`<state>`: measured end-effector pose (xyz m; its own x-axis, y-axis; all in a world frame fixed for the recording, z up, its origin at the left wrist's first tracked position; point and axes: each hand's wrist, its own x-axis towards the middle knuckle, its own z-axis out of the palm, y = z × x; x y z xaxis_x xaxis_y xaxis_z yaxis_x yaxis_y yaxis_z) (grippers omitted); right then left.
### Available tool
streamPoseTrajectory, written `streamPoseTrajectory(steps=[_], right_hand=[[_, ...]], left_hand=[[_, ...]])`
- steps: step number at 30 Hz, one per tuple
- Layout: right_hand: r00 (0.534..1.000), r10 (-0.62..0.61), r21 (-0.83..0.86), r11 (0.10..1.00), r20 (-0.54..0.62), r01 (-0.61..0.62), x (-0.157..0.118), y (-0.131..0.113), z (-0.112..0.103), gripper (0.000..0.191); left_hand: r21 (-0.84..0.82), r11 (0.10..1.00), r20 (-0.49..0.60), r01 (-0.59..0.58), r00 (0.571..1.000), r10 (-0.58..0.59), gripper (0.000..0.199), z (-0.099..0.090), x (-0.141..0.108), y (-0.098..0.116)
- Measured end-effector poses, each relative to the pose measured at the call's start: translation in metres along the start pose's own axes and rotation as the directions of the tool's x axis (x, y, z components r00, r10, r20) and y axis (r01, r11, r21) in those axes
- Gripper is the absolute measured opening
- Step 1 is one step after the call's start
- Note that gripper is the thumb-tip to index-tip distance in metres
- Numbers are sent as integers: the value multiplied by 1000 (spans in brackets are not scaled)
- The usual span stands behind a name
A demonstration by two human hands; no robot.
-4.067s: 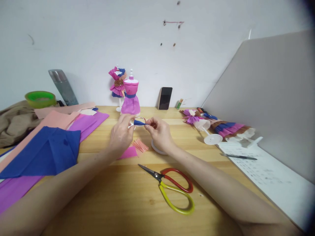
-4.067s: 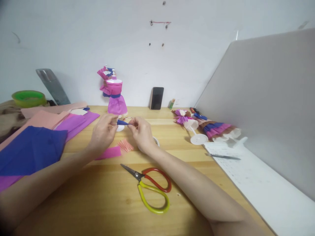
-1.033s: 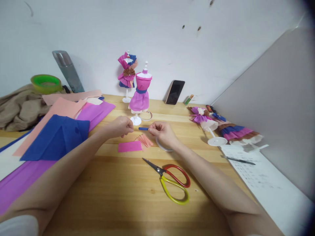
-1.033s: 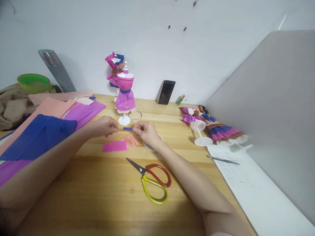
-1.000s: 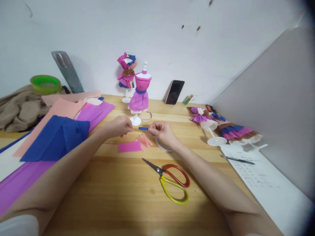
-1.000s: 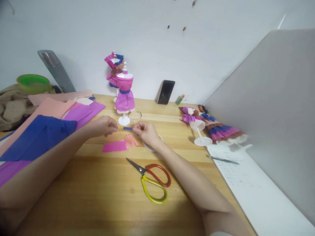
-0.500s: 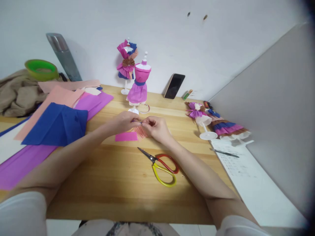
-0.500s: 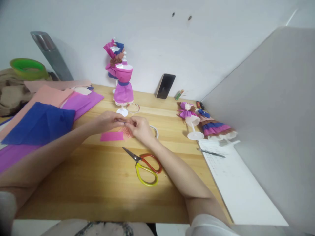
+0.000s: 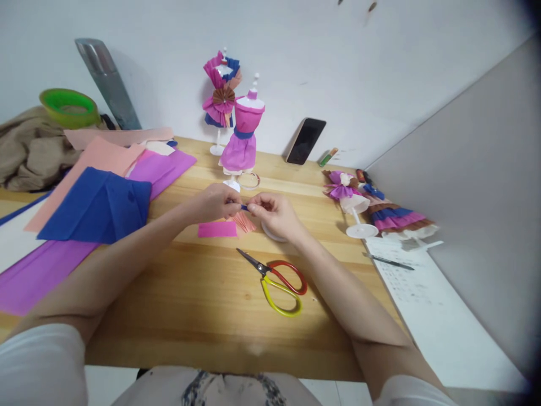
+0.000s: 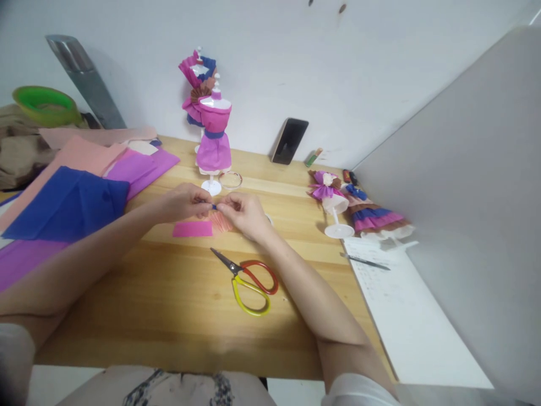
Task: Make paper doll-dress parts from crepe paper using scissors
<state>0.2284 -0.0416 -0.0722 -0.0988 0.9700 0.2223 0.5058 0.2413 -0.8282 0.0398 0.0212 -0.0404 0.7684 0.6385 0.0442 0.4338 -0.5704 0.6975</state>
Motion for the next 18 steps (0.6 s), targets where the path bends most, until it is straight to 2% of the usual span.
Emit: streamPoseTrajectory(steps=[3,7,11,13,18], right_hand=[[996,46,-153,988,77,-34,-1,-5,-9,23],[958,190,-446,892,215,-77,-4,-10,-12,16],[914,298,-578,811,274,-90,-8,-16,-6,20],[913,306,-610,788,271,-83,-9,-18,-3,22],[912,332,-688,721,241,-81,-10,-22,5,20]], left_hand=[[100,994,191,-43,981,23,19,-14,-6,2],[109,986,487,-123,871,55,17,-24,-11,0],[144,974,546,-176,835,70,16,-21,-11,-7],[154,971,563,-182,824,65,16,-21,-10,-11],[144,983,657,-116,754,-7,16,-28,-11,-16]])
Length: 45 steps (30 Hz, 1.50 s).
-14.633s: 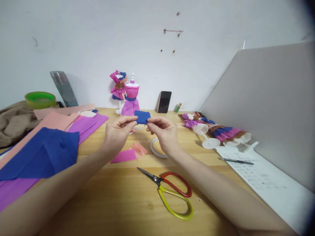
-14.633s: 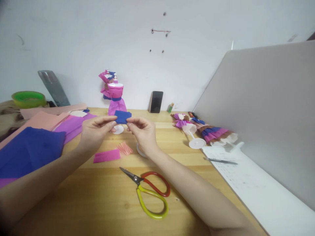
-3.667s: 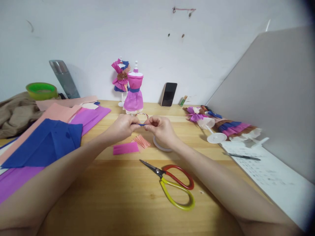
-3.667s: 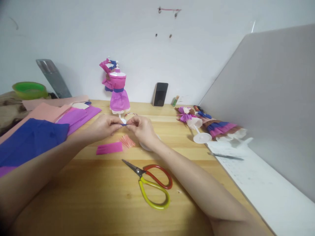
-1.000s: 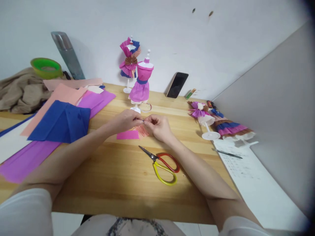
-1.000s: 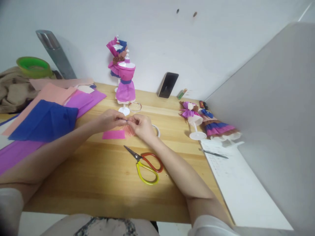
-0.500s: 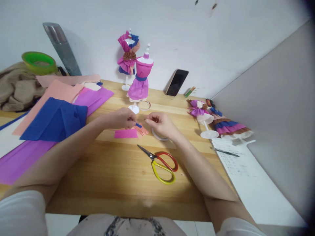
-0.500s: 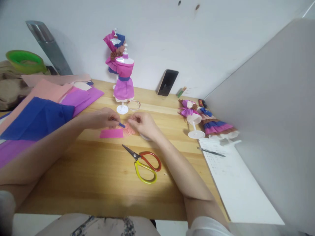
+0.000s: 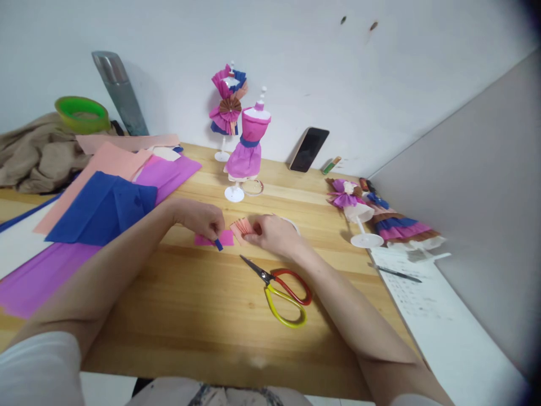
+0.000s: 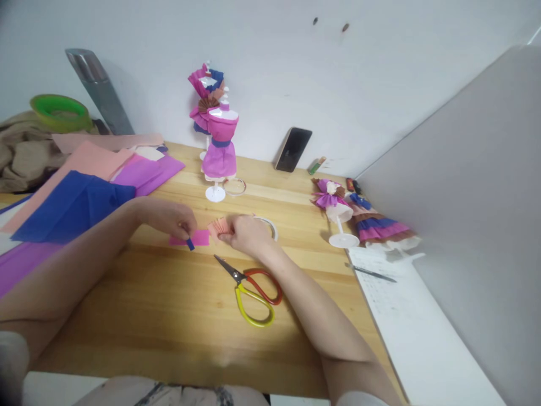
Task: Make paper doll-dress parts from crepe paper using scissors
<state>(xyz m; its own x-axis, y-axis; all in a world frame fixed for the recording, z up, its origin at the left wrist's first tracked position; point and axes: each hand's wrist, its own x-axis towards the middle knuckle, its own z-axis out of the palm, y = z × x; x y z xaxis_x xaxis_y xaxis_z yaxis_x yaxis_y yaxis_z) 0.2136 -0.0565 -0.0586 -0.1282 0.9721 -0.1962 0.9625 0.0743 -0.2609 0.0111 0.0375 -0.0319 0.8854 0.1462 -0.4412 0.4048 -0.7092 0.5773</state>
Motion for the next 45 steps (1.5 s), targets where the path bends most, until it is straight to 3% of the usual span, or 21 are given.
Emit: streamPoseTrajectory(steps=[3,13,18,21,36,41,45], right_hand=[[1000,19,-39,999,-14,-20,1,-2,2,17],[999,23,-29,999,-28,-24,5,4,7,14],[999,34,-22,999,-42,-35,9,7,11,17],[998,40,-11,999,-41,-41,12,10,11,18],[998,-20,53,998,-60,24,10,7,10,15],[996,-44,165,985,-71,56,13,13,11,14],[992,-99,316,941,-78,119,16,23,11,13]], left_hand=[[-8,999,23,43,999,-43,15,-3,-5,-2],[1,999,-139,38,990,-37,16,-6,-6,-4],[120,989,-415,84,909,-27,21,-1,8,-17],[182,980,-501,85,865,18,22,5,17,-33],[209,972,-483,106,876,9,20,14,23,-43],[191,973,-505,130,863,-16,19,15,22,-39],[190,974,-478,125,878,-19,14,13,20,-32]])
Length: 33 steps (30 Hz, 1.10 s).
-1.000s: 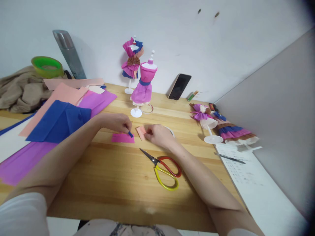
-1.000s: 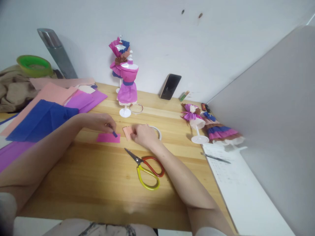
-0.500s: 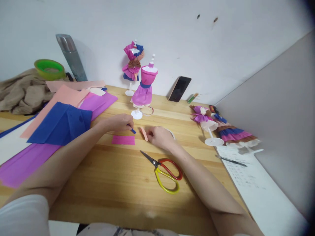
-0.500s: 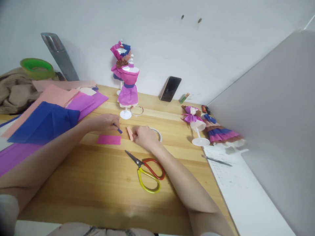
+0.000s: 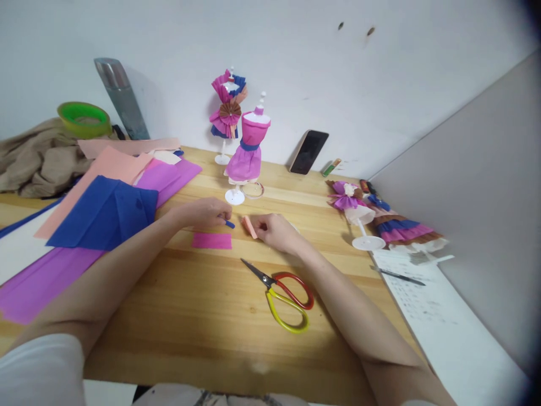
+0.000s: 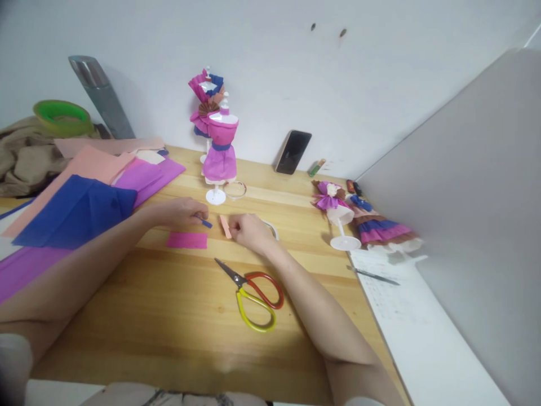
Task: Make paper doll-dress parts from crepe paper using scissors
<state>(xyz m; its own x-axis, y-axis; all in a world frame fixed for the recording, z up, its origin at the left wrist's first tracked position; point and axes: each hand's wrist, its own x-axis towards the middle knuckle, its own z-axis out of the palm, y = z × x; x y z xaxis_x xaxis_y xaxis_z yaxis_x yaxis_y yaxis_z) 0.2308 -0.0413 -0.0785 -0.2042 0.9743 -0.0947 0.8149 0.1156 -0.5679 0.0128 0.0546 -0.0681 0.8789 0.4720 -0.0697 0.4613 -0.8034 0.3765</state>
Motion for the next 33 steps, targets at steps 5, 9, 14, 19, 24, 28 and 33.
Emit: streamPoseTrajectory(steps=[5,9,14,19,24,28,33], right_hand=[[999,-32,260,965,5,29,3,9,-2,14],[998,-58,490,871,33,35,3,6,-4,21],[992,-97,690,724,82,14,1,-1,-8,27],[986,-121,794,608,114,-17,-2,-5,-9,22],[981,-129,832,552,146,-51,-3,-6,-8,19],[990,-73,844,532,118,-62,-1,-2,-8,18],[999,35,871,490,23,-38,4,4,-11,26]], left_hand=[[58,998,28,16,999,-18,19,-5,-3,2],[53,996,-99,67,993,-62,20,-12,-4,7],[-455,872,-53,180,972,-228,24,-19,-2,29],[-850,506,113,148,989,-99,30,-19,-3,44],[-915,371,101,158,980,-169,23,-14,0,47],[-950,274,98,148,977,-188,30,-11,3,46],[-967,219,74,128,968,-241,36,-9,5,40]])
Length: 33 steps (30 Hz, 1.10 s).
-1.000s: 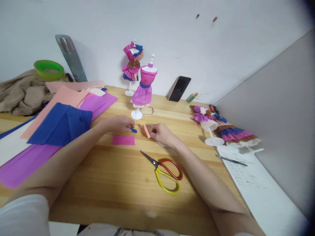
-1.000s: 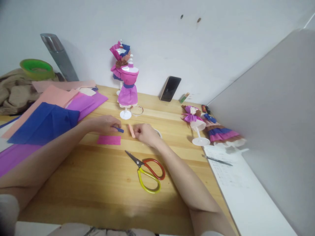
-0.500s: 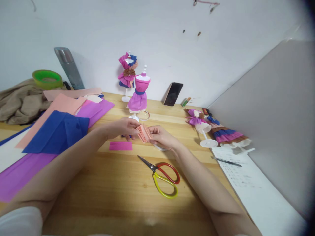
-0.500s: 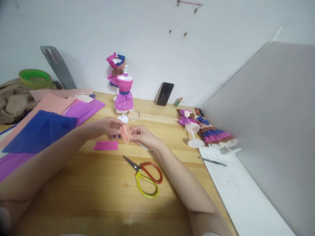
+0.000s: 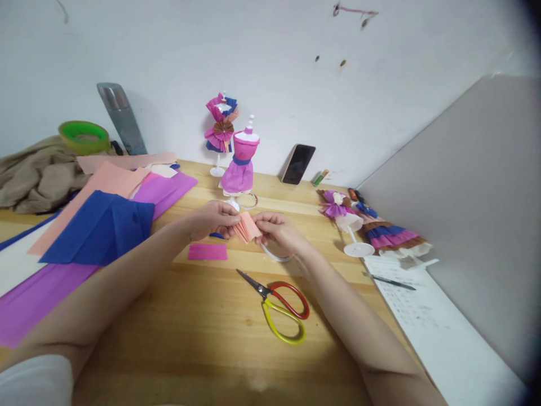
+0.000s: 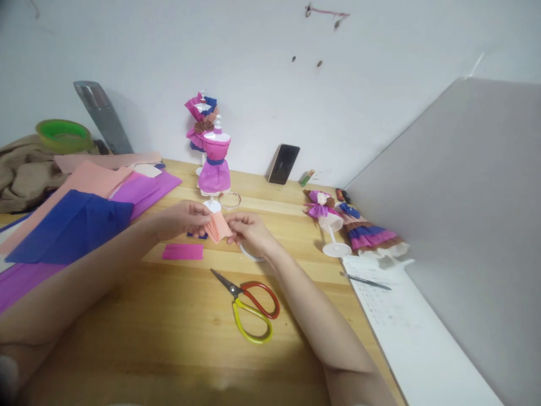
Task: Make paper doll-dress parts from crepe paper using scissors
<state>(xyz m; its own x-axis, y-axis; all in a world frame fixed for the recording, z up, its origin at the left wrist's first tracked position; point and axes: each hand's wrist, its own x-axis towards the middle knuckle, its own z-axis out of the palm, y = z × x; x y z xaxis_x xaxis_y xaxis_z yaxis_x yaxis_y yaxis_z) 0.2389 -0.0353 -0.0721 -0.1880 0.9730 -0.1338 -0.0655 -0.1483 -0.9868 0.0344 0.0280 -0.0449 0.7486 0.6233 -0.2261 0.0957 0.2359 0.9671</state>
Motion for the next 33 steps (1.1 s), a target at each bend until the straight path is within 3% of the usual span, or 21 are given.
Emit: streamPoseTrajectory(steps=[5,10,18,26,30,33], right_hand=[[998,-39,-6,999,-58,39,-2,-4,3,31],[973,-208,-231,956,-99,181,-5,-2,11,19],[930,-367,-642,715,-9,276,-9,2,17,21],[911,-405,-747,583,74,320,-15,-5,25,17],[924,-360,-753,571,130,328,-18,-8,28,16],[935,-340,-807,521,102,278,-21,-12,32,18]], left_hand=[[1,1000,-29,-19,999,19,34,-2,3,-4],[30,999,-78,20,997,-17,34,1,4,-6],[17,998,-74,67,995,-66,34,4,4,-6],[-19,996,-78,82,994,-83,31,7,6,-9],[-48,996,-141,73,987,-79,22,8,7,-10],[-69,996,-186,59,980,-71,18,6,7,-11]])
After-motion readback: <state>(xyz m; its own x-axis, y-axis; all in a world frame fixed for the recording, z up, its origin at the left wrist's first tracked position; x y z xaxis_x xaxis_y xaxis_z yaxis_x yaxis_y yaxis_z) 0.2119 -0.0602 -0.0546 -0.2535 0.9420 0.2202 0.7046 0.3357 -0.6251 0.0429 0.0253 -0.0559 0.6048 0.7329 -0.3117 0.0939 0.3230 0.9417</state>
